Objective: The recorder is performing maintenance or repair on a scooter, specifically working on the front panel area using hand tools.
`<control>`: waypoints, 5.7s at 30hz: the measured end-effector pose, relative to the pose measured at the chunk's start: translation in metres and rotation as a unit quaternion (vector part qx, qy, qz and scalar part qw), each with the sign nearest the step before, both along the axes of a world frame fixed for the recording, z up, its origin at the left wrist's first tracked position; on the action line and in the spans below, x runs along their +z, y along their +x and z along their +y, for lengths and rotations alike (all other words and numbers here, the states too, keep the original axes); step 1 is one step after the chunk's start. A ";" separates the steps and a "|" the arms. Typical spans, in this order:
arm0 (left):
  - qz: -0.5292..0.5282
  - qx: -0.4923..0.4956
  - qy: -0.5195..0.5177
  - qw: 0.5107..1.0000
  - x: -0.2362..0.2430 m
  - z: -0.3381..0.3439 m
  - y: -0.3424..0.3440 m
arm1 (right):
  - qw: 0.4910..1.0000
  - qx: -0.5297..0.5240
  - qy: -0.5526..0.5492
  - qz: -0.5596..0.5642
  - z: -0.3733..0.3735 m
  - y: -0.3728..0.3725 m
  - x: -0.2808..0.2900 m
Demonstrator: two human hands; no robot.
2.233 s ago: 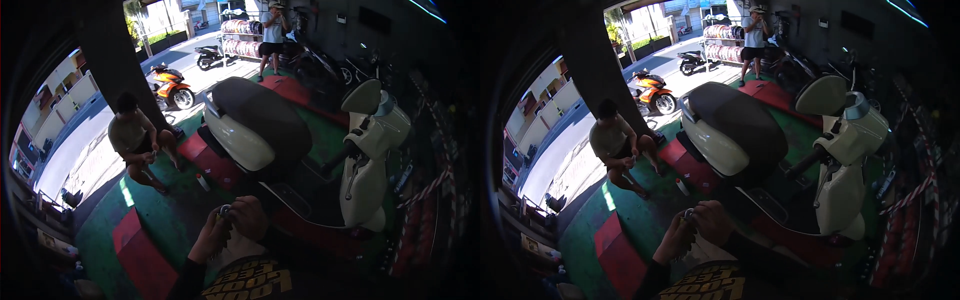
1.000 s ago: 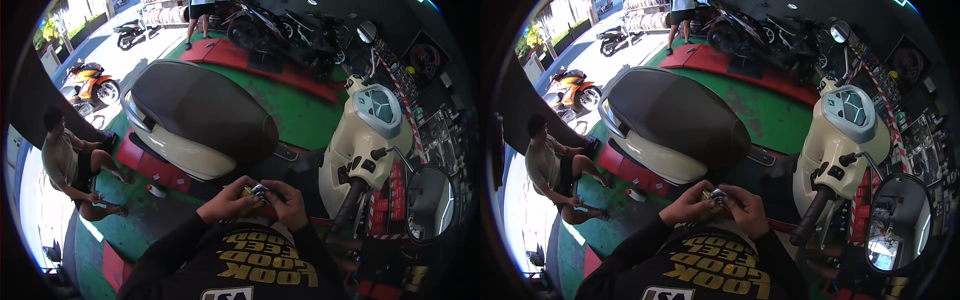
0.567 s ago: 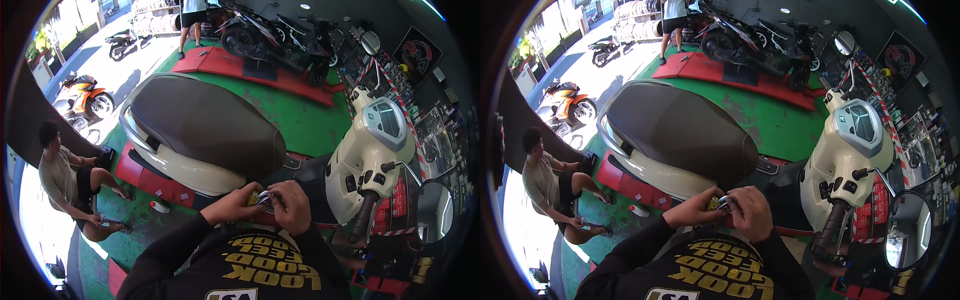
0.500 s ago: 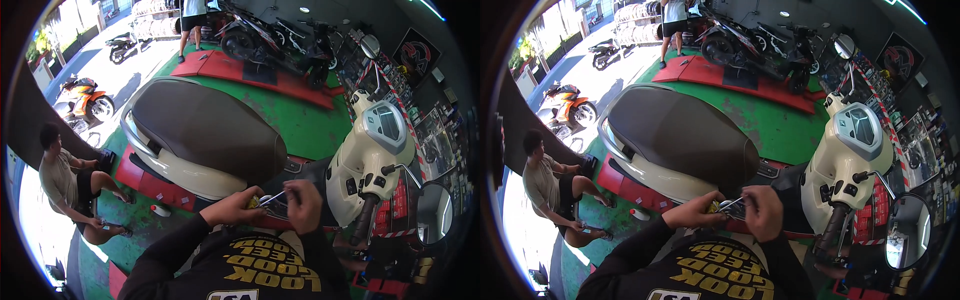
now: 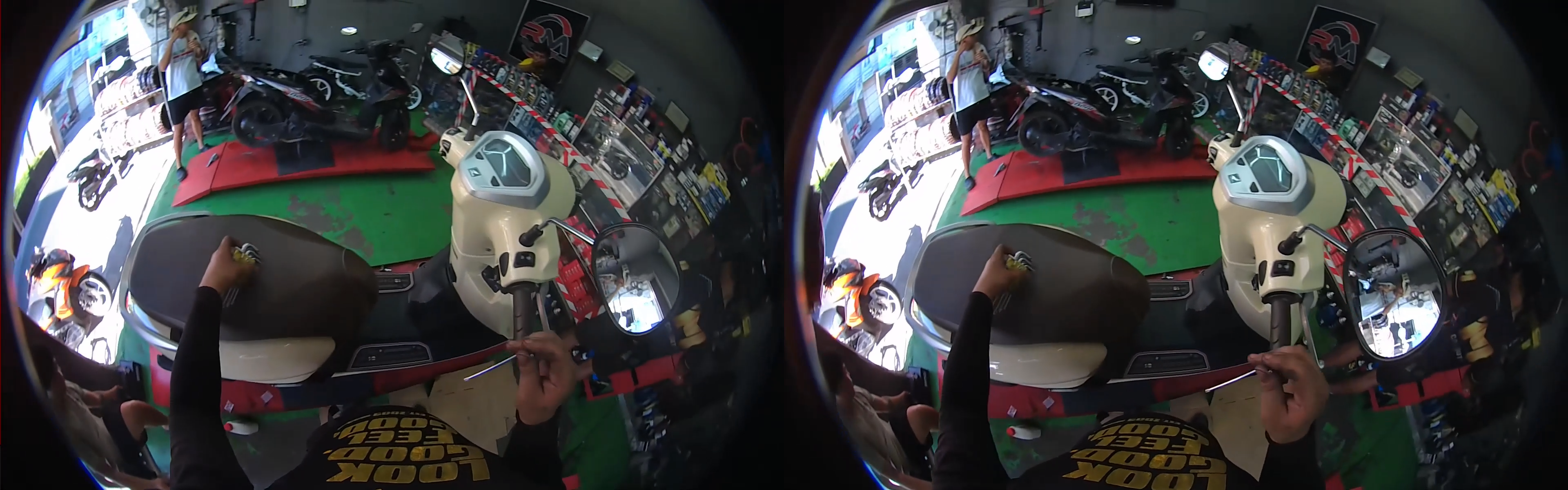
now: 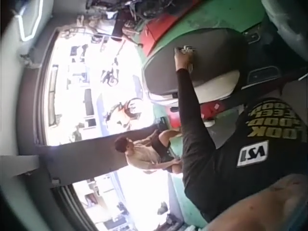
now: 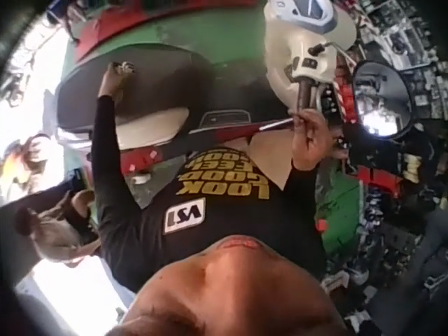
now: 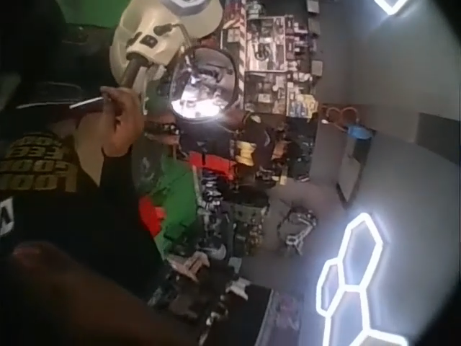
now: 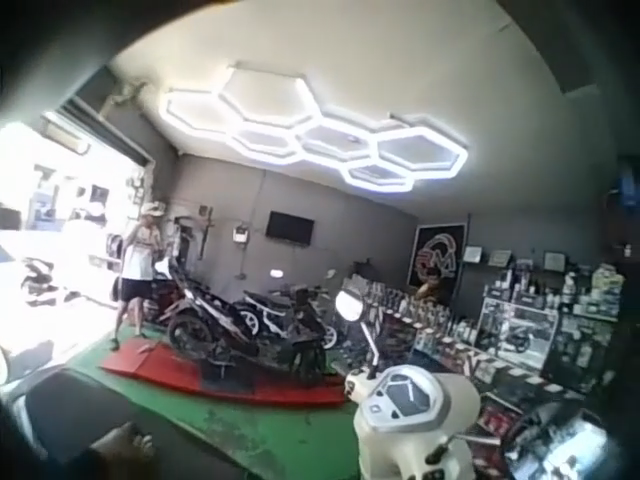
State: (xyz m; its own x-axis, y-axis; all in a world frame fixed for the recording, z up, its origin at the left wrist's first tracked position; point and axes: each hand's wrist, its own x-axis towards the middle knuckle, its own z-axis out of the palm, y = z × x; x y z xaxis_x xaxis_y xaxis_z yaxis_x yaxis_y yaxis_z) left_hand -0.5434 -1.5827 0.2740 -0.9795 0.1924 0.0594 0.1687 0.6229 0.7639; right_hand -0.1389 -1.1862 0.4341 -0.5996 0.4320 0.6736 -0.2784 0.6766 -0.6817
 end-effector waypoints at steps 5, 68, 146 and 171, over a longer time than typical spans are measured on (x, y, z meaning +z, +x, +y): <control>-0.005 0.022 -0.036 0.999 0.007 0.018 -0.020 | 0.993 -0.087 -0.082 -0.002 0.016 0.029 -0.003; -0.110 -0.359 0.319 0.870 0.034 0.410 0.260 | 0.931 -0.076 -0.304 -0.188 0.210 0.092 -0.139; -0.394 -0.184 0.614 0.658 0.017 0.511 0.195 | 0.865 -0.183 0.342 -0.318 0.201 -0.109 -0.094; -0.392 -0.188 0.568 0.699 0.021 0.507 0.191 | 0.955 -0.081 0.145 -0.247 0.201 -0.095 -0.120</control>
State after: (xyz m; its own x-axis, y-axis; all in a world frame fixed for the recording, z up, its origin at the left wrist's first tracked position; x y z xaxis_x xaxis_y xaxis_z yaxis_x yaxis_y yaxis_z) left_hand -0.3529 -1.0757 0.2950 -0.6895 0.7100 -0.1431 -0.5900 -0.4360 0.6795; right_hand -0.2337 -0.9851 0.3138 -0.8164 0.3841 0.4313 0.1526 0.8637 -0.4803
